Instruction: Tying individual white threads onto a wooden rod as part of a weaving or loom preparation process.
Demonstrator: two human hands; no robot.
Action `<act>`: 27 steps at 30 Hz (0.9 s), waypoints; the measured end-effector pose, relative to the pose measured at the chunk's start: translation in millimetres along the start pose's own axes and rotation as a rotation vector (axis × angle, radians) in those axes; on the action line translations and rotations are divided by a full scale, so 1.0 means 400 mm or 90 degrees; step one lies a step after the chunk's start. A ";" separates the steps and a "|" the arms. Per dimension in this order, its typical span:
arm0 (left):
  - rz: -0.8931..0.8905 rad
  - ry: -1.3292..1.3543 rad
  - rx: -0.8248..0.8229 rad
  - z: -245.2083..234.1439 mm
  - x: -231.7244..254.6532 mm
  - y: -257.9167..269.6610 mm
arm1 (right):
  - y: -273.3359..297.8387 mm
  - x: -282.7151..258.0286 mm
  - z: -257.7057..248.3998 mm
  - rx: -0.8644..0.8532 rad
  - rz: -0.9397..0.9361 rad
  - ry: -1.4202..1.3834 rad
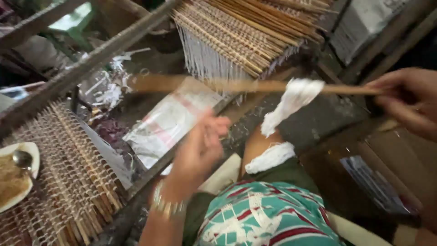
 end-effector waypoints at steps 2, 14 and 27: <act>0.008 0.202 0.128 -0.017 -0.111 -0.046 | -0.017 -0.053 0.038 -0.061 -0.004 0.065; 0.003 0.341 0.224 0.120 -0.190 -0.010 | -0.088 -0.380 0.425 -0.252 -0.088 0.129; 0.161 -0.050 0.231 0.122 -0.067 -0.037 | -0.097 -0.408 0.378 -0.123 -0.010 0.023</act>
Point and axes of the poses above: each hand's wrist, its own y-axis away from the middle knuckle, its own z-axis out of the palm, x = y × z, the point moved 10 cm from there along -y, towards the middle knuckle, and after that the axes turned 11 degrees about -y, right-handed, at the moved point
